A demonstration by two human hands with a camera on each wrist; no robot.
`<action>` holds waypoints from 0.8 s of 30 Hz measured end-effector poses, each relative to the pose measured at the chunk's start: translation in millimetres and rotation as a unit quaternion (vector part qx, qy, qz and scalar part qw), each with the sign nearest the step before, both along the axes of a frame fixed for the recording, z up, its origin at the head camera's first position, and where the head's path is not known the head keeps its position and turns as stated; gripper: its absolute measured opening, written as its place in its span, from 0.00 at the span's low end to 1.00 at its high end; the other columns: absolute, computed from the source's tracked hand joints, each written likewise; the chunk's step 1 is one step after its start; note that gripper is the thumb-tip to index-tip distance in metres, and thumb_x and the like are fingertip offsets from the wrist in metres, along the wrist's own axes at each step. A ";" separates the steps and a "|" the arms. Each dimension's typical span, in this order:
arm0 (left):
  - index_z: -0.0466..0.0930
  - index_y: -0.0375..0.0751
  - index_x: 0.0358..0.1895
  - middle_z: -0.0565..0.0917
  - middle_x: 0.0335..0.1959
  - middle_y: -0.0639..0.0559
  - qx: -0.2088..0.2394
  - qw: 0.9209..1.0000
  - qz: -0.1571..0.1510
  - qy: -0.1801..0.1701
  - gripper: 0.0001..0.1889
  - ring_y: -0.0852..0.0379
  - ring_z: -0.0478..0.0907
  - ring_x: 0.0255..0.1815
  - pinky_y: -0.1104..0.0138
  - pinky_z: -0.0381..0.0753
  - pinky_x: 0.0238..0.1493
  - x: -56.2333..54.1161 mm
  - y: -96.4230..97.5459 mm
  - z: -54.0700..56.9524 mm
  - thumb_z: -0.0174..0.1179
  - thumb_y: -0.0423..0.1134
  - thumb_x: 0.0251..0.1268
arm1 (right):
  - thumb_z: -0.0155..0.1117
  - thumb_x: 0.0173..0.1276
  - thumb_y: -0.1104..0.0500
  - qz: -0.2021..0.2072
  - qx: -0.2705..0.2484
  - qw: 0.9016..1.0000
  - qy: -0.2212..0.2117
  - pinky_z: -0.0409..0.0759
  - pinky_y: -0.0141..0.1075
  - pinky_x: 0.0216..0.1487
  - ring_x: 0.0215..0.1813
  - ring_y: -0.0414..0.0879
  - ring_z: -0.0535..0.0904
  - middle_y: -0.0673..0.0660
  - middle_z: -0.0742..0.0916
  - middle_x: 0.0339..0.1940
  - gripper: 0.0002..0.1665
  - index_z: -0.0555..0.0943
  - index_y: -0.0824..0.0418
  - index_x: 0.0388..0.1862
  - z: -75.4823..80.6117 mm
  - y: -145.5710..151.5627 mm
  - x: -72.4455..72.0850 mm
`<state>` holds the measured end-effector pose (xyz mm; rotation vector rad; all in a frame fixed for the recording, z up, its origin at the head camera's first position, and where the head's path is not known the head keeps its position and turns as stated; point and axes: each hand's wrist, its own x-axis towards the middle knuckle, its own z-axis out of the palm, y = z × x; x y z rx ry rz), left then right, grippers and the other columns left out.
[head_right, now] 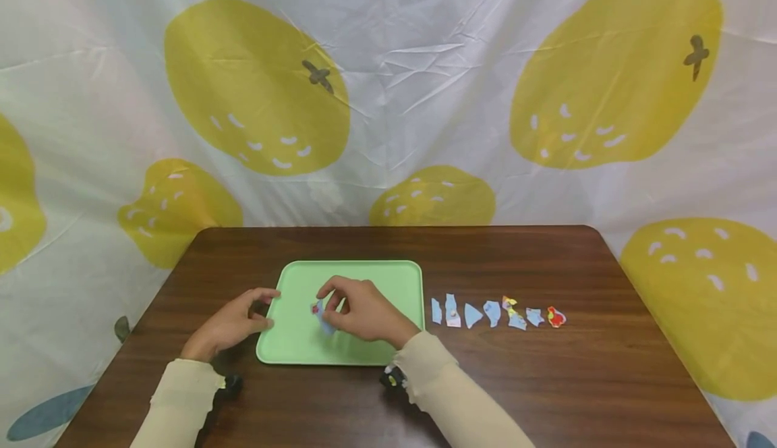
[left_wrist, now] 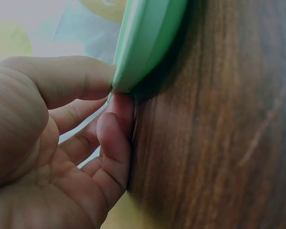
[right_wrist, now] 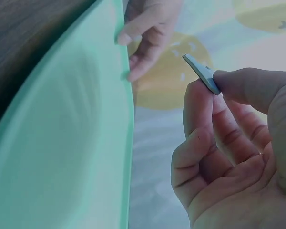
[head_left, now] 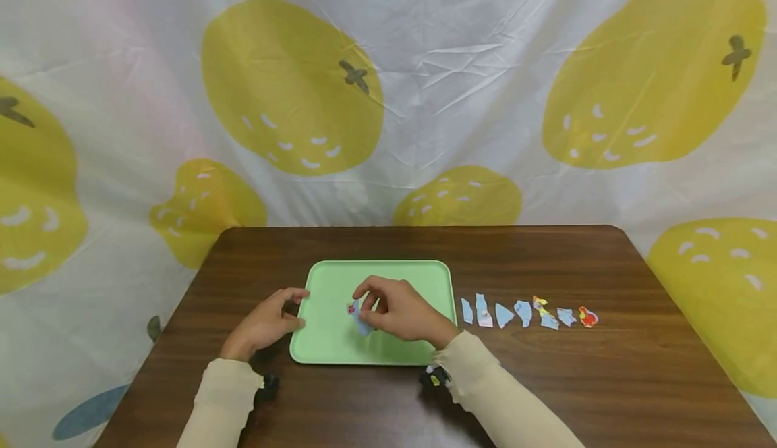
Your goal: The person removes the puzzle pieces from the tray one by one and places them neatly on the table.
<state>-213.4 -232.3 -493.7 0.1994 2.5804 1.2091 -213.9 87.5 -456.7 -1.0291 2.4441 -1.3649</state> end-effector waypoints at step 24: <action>0.73 0.45 0.75 0.76 0.68 0.40 -0.012 1.000 -0.007 0.004 0.30 0.41 0.75 0.67 0.53 0.79 0.58 1.5 1.3 2.9 0.67 0.36 0.72 | 0.68 0.76 0.63 -0.073 -0.048 0.995 0.052 0.80 0.33 0.32 0.28 0.39 0.82 0.49 0.90 0.36 0.14 0.83 0.56 0.58 19.6 59.9 2.8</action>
